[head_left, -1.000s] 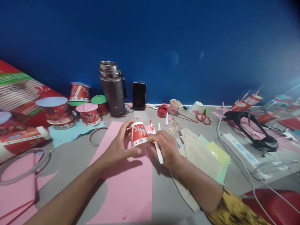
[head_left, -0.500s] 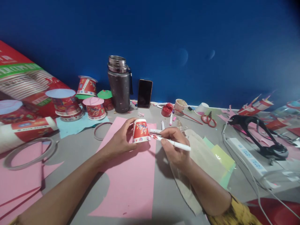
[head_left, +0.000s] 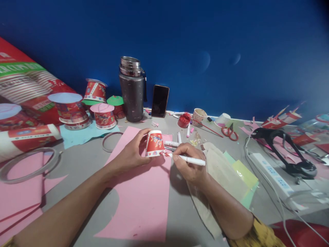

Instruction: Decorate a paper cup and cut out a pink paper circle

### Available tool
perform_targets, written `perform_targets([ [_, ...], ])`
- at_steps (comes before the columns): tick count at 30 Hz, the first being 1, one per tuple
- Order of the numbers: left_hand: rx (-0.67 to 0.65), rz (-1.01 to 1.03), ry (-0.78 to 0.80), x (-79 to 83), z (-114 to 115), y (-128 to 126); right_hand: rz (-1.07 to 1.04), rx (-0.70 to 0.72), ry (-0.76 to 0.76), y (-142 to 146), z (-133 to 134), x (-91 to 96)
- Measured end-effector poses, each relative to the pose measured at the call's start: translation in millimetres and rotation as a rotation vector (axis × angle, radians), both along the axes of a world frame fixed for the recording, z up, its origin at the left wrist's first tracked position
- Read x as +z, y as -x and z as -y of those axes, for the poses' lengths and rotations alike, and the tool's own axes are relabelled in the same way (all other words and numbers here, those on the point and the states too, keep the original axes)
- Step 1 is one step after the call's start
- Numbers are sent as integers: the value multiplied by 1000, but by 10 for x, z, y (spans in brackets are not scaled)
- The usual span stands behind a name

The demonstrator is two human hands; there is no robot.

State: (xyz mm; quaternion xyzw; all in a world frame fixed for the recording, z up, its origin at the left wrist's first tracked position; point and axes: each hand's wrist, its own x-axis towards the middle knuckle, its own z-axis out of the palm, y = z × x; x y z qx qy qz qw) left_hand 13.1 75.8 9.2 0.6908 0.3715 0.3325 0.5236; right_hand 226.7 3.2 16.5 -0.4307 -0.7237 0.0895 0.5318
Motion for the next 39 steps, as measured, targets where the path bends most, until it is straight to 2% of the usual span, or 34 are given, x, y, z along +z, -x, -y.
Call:
perform_targets([
  [7,-5,13,34,13,24,-11,19,-11,25,1,2,7],
  [22,7,-54,-26,51,22,-14,-12,35,71,-2,-6,-8],
  [27,-4,-45,19,95,53,-19,-7,14,74,0,-7,-10],
  [39,-4,-46,5,98,30,-6,-69,-20,73,9,0,-16],
])
